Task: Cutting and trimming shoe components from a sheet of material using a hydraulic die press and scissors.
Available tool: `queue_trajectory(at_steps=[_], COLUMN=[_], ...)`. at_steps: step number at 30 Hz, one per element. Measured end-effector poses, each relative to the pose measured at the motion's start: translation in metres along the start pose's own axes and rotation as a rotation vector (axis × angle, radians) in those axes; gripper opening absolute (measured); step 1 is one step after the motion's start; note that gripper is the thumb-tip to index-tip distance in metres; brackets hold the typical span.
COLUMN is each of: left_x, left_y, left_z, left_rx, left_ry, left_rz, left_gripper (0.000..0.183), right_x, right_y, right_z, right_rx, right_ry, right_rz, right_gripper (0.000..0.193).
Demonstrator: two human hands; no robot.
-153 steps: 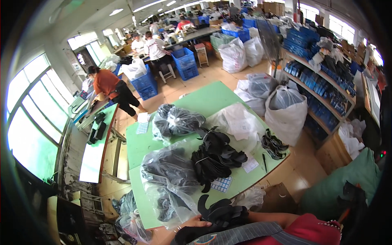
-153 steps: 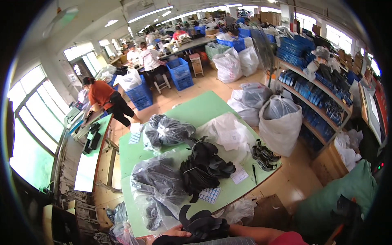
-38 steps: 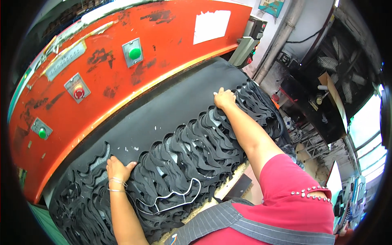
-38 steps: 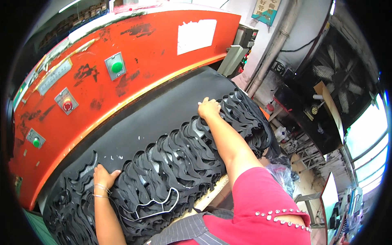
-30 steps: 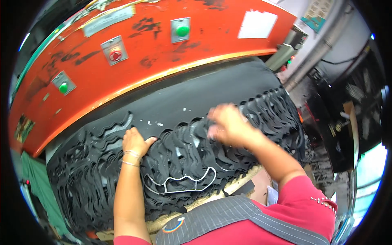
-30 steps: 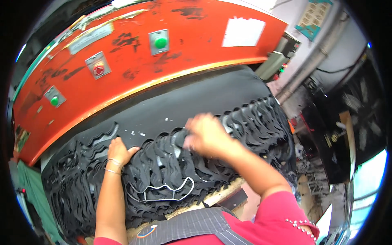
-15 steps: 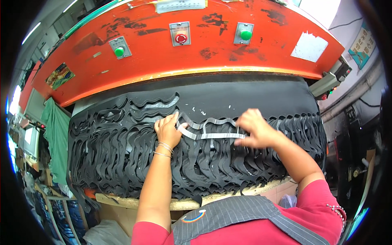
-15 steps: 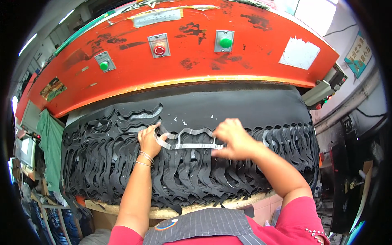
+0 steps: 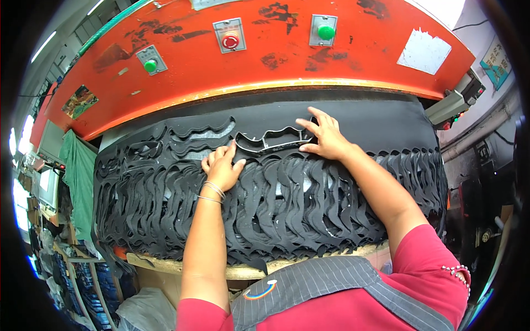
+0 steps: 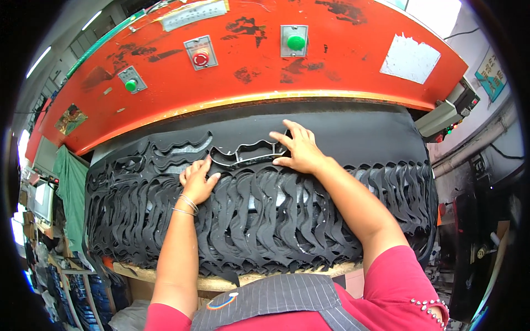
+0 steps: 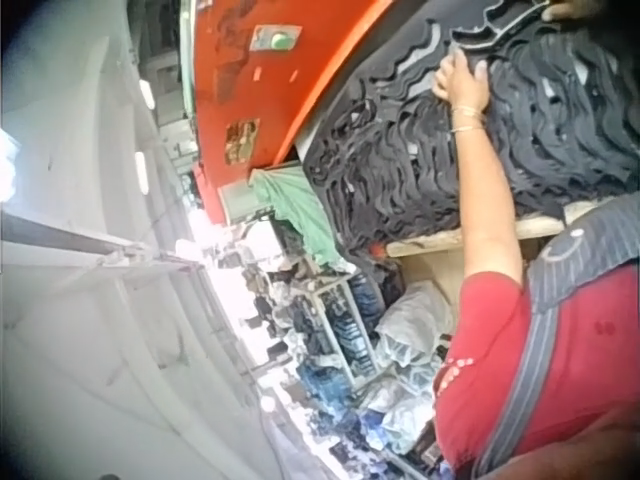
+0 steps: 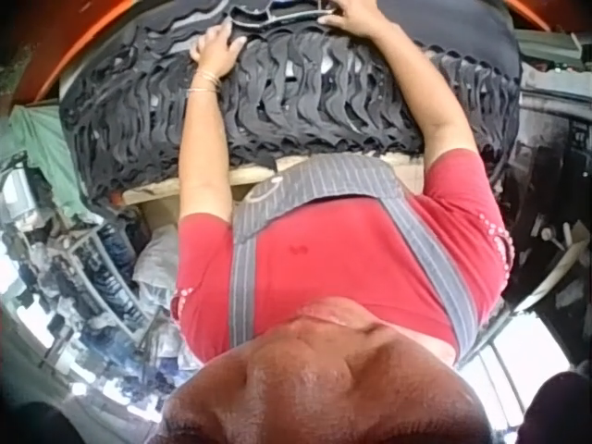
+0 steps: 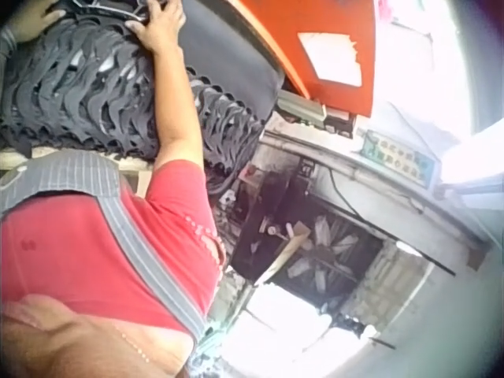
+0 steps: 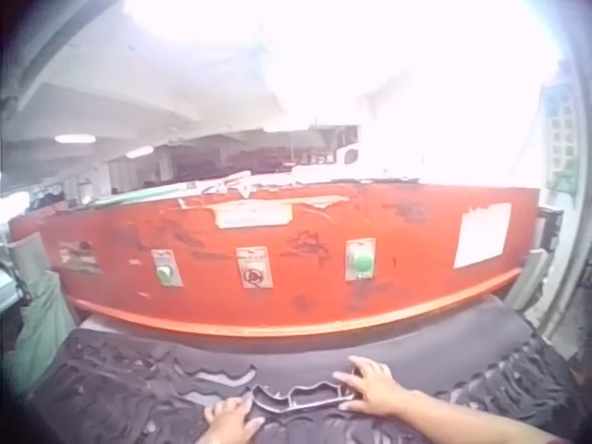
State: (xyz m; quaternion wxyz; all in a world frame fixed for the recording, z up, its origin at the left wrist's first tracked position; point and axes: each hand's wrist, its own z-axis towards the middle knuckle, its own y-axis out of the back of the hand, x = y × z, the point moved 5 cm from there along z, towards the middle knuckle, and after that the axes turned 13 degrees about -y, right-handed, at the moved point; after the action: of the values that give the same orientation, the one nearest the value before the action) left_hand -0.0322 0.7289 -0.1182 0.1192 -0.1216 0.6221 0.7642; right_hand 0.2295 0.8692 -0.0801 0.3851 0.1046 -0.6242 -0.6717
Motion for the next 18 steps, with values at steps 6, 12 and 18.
queue_trajectory(at_steps=[6,12,18], left_x=[-0.005,-0.002,-0.002], left_y=[-0.002,-0.013,-0.007], left_z=[0.012,0.019,0.025], left_rx=[0.124,0.212,0.122], left_ry=[0.068,0.12,0.075], left_rz=[0.026,0.032,0.067], left_gripper=[0.063,0.067,0.066], right_x=[-0.01,-0.013,-0.015], right_y=[-0.005,-0.01,-0.009], right_z=[-0.021,-0.022,-0.009], right_rx=[-0.171,-0.285,-0.295], right_ry=[-0.226,-0.237,-0.131], right_rz=[0.082,0.093,0.064], right_gripper=[0.076,0.068,0.07])
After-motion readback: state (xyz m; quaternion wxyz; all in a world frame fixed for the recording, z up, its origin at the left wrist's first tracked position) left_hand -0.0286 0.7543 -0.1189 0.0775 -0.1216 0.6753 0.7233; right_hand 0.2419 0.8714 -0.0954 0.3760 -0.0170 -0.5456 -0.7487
